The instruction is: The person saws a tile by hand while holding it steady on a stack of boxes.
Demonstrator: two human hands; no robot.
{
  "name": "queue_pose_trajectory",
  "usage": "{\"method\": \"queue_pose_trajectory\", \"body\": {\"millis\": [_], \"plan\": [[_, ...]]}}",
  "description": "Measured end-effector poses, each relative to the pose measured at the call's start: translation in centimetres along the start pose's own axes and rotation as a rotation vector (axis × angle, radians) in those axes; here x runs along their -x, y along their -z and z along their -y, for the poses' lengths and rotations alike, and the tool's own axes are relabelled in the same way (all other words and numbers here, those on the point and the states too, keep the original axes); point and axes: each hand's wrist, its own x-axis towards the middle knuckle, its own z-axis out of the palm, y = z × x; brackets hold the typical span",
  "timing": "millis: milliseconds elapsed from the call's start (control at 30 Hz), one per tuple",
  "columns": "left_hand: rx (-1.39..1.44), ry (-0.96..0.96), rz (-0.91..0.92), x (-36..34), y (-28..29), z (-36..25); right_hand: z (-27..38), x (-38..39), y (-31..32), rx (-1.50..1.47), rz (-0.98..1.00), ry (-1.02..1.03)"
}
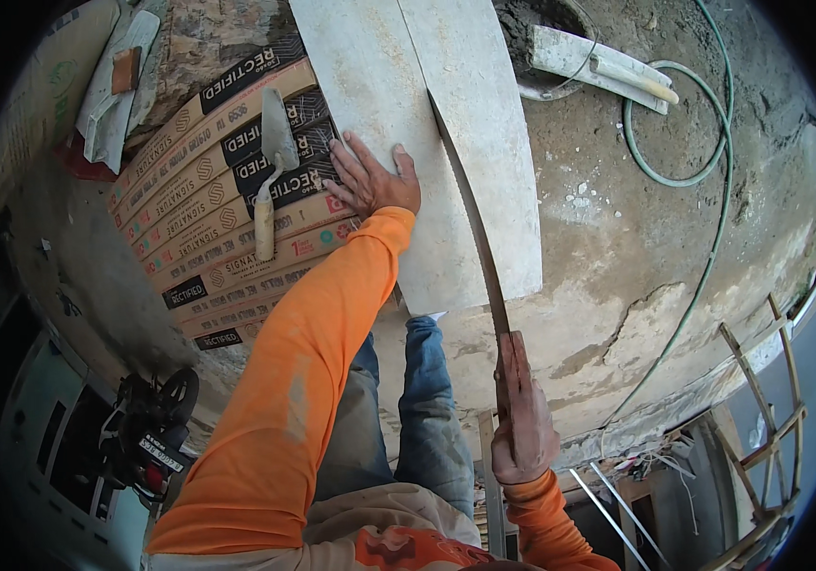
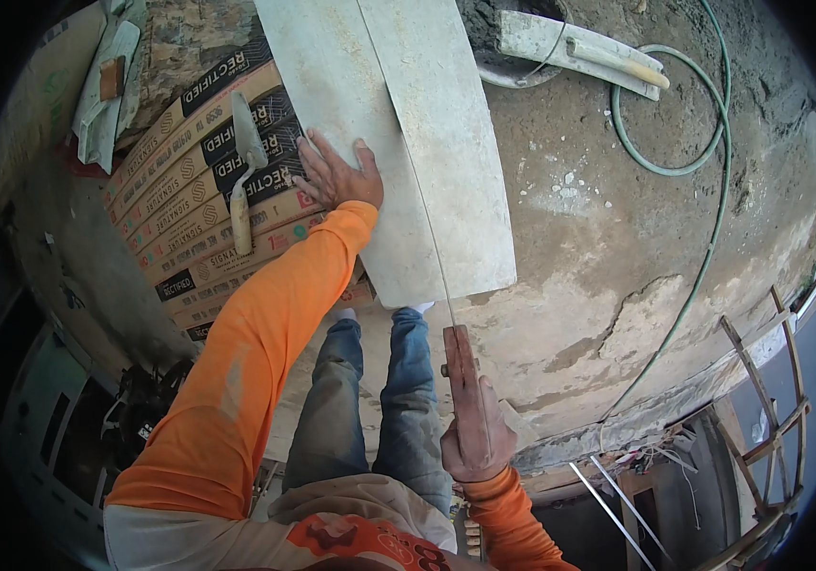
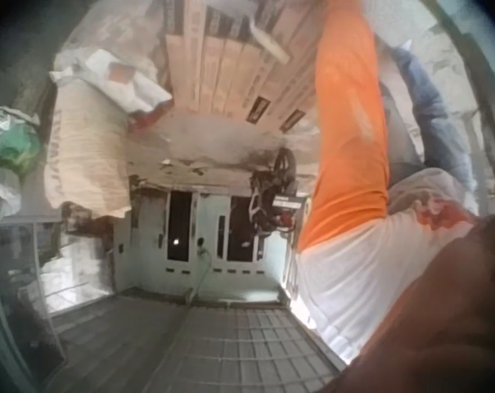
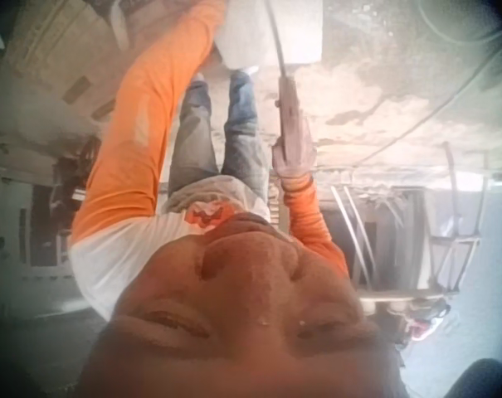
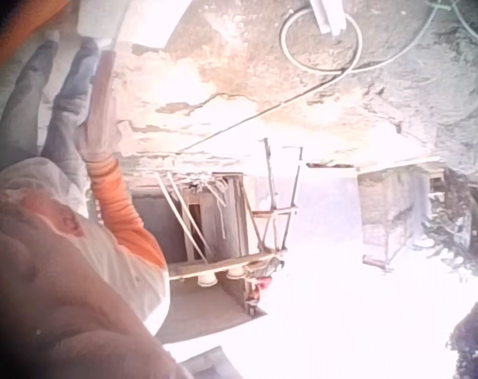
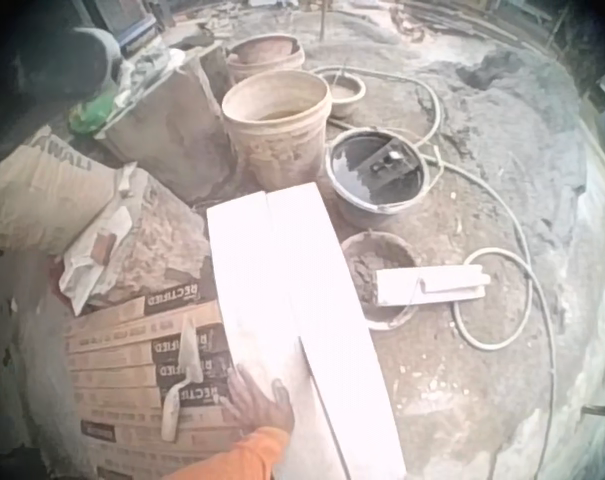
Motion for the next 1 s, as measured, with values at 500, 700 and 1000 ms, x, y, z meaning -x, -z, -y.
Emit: {"method": "queue_pose_trajectory", "body": {"millis": [500,700,1000], "plan": [[0.016,-0.008,-0.015,0.0,-0.2,-0.4,-0.2,0.7,-0.7,0.096,-0.001,-0.085],[0.066,0.022,0.016,1.4,-1.5,-2.5,-2.7,-14.7,-3.4,-0.437,-0.337,0.161],[0.033,0.016,0.048,0.0,-0.1,-0.8,-2.3,1.8,-1.1,0.049,0.041,-0.034]]}}
